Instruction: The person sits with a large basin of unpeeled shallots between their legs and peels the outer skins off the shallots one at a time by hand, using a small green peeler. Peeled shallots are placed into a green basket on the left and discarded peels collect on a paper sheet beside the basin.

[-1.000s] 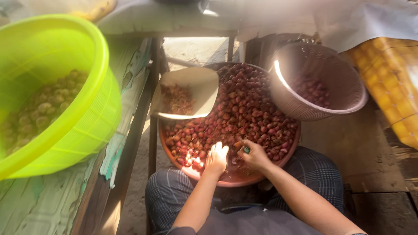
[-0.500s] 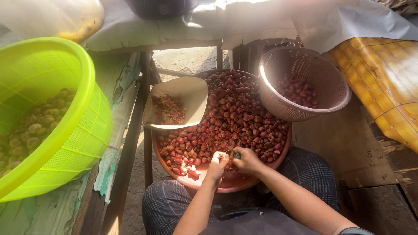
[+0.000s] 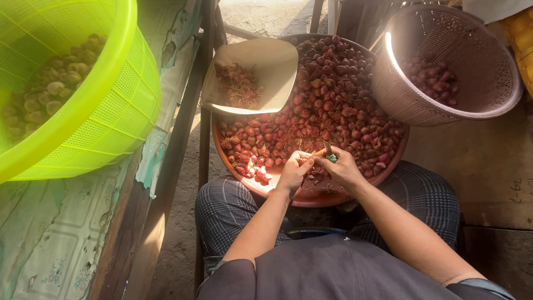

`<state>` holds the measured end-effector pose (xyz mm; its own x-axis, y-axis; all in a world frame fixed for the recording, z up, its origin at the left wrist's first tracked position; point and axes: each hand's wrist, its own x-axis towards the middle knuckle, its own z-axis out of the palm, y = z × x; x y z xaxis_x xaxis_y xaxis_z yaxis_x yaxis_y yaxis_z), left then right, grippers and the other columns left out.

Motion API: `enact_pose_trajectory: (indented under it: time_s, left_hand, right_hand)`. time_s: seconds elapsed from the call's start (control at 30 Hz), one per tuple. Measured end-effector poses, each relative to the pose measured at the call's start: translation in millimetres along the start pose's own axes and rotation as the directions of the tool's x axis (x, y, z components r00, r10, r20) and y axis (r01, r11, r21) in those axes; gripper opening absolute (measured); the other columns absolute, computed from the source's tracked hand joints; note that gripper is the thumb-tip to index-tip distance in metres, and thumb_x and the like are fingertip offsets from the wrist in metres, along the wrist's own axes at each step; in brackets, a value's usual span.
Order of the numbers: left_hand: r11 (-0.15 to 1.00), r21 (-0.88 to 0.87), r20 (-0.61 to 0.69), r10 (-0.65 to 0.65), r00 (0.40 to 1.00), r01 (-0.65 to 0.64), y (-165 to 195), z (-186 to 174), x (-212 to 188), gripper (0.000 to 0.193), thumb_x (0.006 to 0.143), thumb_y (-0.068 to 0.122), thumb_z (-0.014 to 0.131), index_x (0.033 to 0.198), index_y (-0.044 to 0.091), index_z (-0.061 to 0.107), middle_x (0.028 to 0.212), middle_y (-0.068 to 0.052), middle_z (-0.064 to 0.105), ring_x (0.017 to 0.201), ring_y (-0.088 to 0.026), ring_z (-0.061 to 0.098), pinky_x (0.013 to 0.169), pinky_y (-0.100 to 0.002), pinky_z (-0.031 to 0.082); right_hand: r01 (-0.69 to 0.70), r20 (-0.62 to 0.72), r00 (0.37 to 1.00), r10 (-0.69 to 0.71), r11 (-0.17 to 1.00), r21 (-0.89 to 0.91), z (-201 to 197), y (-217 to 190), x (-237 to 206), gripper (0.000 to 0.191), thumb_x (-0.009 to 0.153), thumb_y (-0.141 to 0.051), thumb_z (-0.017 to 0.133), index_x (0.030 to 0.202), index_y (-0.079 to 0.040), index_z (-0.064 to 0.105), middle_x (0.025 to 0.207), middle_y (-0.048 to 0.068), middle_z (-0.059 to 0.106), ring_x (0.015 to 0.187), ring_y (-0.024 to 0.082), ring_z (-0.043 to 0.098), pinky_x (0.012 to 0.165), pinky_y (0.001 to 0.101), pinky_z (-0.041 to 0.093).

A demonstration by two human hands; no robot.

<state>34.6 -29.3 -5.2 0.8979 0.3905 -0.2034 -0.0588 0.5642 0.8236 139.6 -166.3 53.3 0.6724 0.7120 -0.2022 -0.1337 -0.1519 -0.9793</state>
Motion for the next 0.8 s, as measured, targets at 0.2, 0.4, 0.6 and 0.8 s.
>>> enact_pose_trajectory:
  time_s: [0.2, 0.4, 0.6, 0.8]
  left_hand:
    - [0.996, -0.083, -0.039, 0.011, 0.999, -0.015, 11, 0, -1, 0.025, 0.094, 0.007, 0.073, 0.115, 0.005, 0.06, 0.104, -0.004, 0.069, 0.09, -0.009, 0.063, 0.081, -0.025, 0.051]
    - [0.995, -0.091, -0.057, 0.021, 0.998, -0.027, 9, -8, -3, 0.026, 0.092, 0.007, 0.074, 0.114, 0.007, 0.061, 0.104, -0.002, 0.069, 0.092, -0.008, 0.064, 0.079, -0.023, 0.051]
    - [0.995, -0.046, -0.061, 0.081, 0.995, -0.084, 4, -7, -2, 0.022, 0.092, 0.004, 0.076, 0.111, 0.004, 0.064, 0.103, -0.006, 0.071, 0.093, -0.011, 0.066, 0.085, -0.024, 0.054]
    - [0.981, -0.192, -0.089, -0.017, 0.996, -0.001, 14, -3, -5, 0.028, 0.09, 0.003, 0.075, 0.116, 0.003, 0.064, 0.105, -0.007, 0.071, 0.092, -0.013, 0.066, 0.084, -0.026, 0.053]
  right_hand:
    - [-0.072, -0.034, 0.997, 0.07, 0.993, -0.094, -4, -15, -1, 0.028, 0.099, -0.019, 0.059, 0.125, -0.009, 0.06, 0.074, -0.004, 0.061, 0.059, 0.006, 0.047, 0.053, 0.0245, 0.038]
    - [0.084, 0.231, 0.971, -0.057, 0.99, -0.11, -1, -20, -12, 0.036, 0.103, -0.021, 0.052, 0.138, -0.013, 0.053, 0.082, 0.0, 0.056, 0.074, 0.006, 0.053, 0.067, 0.0245, 0.047]
    - [0.017, 0.135, 0.991, 0.003, 0.989, -0.148, 5, -9, -7, 0.031, 0.104, -0.019, 0.053, 0.132, -0.01, 0.061, 0.085, -0.002, 0.056, 0.076, 0.006, 0.052, 0.068, 0.0247, 0.049]
    - [-0.038, 0.074, 0.996, 0.043, 0.997, -0.071, 0, -12, -6, 0.034, 0.106, -0.02, 0.05, 0.138, -0.01, 0.061, 0.086, 0.0, 0.058, 0.078, 0.007, 0.053, 0.07, 0.0253, 0.047]
